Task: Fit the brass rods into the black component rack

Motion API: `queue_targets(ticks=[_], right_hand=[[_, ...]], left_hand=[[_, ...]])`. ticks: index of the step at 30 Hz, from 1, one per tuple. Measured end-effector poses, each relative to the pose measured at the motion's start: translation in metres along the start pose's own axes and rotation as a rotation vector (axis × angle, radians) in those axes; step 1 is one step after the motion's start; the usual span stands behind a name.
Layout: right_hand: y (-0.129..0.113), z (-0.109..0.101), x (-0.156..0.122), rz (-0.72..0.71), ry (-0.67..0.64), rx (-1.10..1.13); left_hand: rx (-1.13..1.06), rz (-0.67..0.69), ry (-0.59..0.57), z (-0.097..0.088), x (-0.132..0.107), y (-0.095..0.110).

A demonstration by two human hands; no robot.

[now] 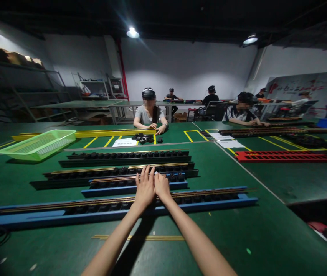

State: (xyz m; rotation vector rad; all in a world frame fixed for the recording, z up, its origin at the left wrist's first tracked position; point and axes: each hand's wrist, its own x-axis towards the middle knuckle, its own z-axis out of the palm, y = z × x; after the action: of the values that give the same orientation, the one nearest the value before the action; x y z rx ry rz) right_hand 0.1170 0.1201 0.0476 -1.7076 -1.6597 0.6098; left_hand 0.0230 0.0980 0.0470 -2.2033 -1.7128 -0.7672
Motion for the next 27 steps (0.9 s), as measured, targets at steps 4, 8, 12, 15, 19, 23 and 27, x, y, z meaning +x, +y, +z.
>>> queue_targets(ticks=[4,8,12,15,19,23,27], right_hand=[[0.008,0.003,0.003,0.000,0.053,0.045],[0.015,0.005,0.006,-0.001,0.129,0.073],[0.017,0.005,0.005,-0.015,0.219,0.086],[0.015,0.005,0.003,-0.058,0.282,0.067],[0.008,0.000,-0.001,-0.133,0.389,-0.024],[0.006,-0.018,-0.008,-0.239,0.453,-0.163],[0.014,-0.034,-0.013,-0.328,0.452,-0.342]], left_hand=[[-0.015,0.021,-0.024,-0.004,0.006,0.007],[-0.030,0.007,-0.058,-0.001,0.007,0.015],[-0.034,-0.014,-0.082,0.005,0.005,0.017],[-0.032,-0.011,-0.089,0.005,0.004,0.016],[-0.028,-0.006,-0.096,0.001,0.004,0.017],[-0.028,-0.004,-0.111,-0.003,0.004,0.018],[-0.032,-0.029,-0.141,-0.005,0.004,0.018]])
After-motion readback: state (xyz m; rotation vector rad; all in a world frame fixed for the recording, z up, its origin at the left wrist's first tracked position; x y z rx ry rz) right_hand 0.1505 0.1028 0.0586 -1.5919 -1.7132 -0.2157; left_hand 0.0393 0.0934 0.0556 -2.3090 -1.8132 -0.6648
